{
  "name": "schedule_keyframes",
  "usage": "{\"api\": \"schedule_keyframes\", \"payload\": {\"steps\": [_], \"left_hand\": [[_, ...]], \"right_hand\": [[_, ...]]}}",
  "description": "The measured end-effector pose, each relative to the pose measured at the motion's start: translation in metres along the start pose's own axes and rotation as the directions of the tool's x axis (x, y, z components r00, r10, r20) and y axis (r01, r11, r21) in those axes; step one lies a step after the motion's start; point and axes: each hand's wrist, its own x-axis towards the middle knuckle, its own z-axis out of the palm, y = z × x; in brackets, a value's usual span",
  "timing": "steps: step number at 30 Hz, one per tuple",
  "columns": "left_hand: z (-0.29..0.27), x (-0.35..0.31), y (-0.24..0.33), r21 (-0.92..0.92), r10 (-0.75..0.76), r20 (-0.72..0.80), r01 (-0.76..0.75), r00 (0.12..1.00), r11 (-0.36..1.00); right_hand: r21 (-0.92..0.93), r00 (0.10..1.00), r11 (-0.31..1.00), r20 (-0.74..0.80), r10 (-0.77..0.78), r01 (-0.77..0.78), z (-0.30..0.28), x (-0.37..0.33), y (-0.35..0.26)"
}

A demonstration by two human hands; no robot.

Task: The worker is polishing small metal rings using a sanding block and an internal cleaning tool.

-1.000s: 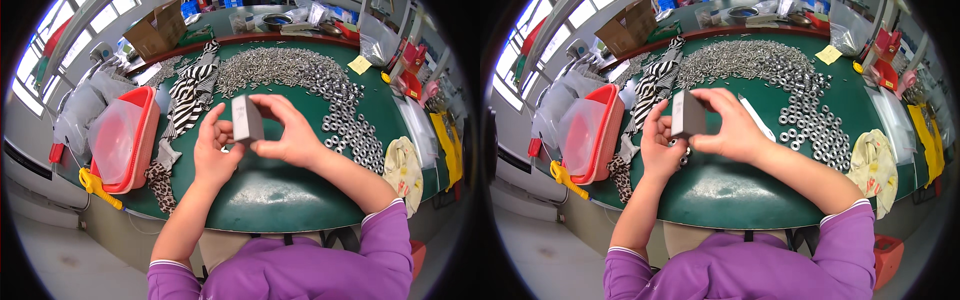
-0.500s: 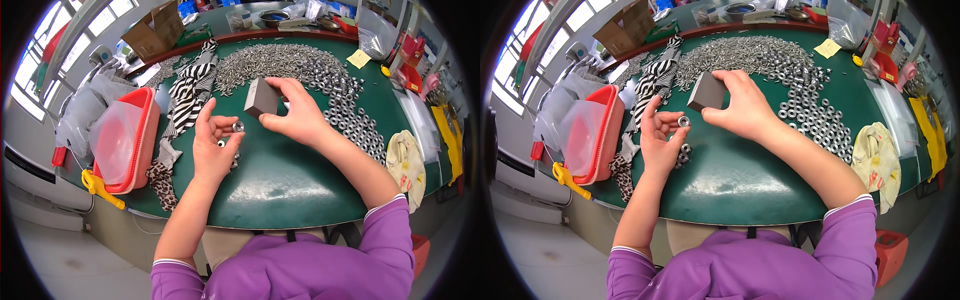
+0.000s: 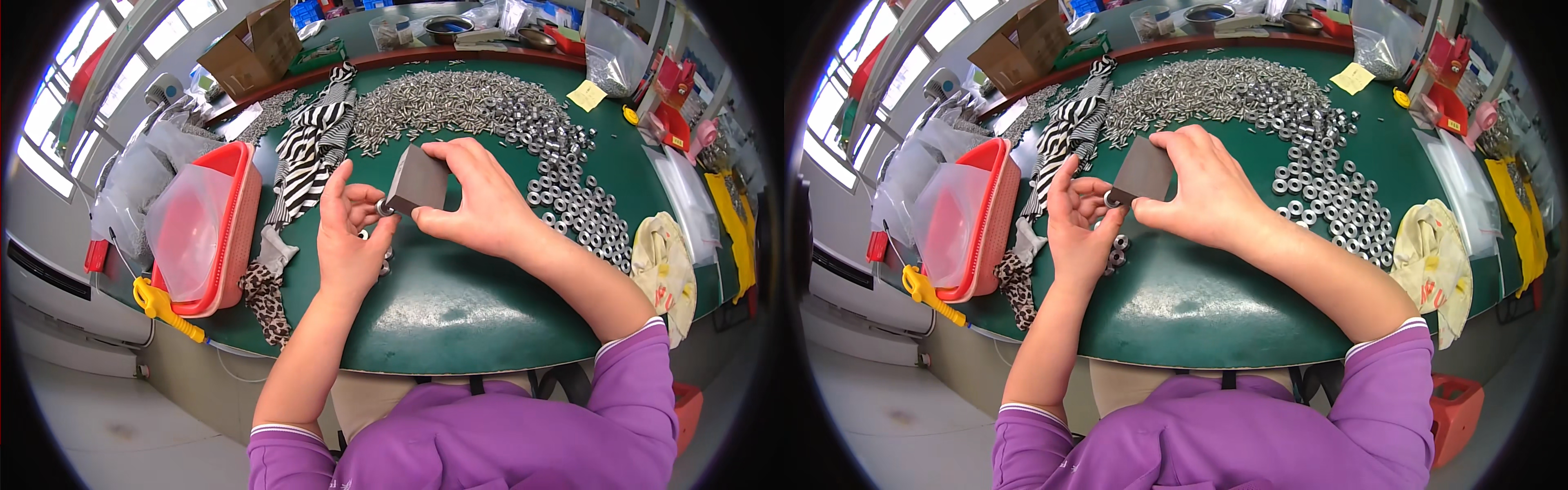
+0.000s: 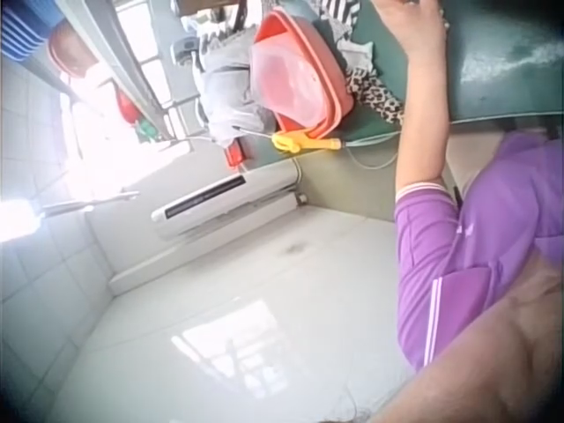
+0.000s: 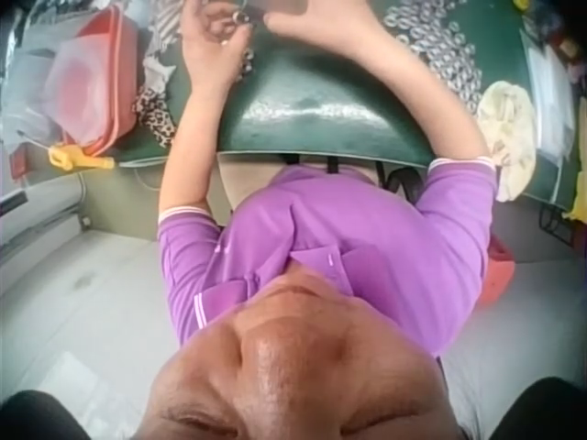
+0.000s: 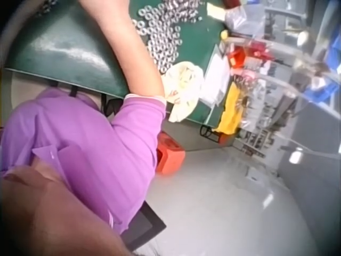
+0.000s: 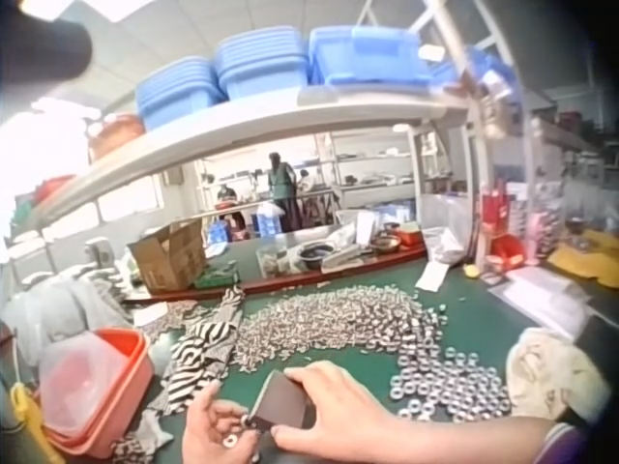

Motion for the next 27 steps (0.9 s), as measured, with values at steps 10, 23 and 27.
{"api": "schedule_keyframes", "payload": {"steps": [10, 23, 27], "left_hand": [[0.000, -0.004, 0.004, 0.279, 0.072, 0.039, -0.080, 0.997, 0.957], [0.004, -0.003, 0.002, 0.272, 0.133, -0.003, -0.127, 0.991, 0.954], [0.002, -0.004, 0.002, 0.272, 0.123, -0.008, -0.116, 0.992, 0.955]], "right_hand": [[-0.123, 0.985, 0.977, -0.009, -0.175, 0.173, 0.003, -0.009, -0.011], [-0.166, 0.993, 0.985, -0.096, -0.063, 0.046, -0.003, 0.005, 0.007], [-0.087, 0.994, 0.991, 0.048, -0.099, 0.103, 0.002, -0.010, -0.014]]}}
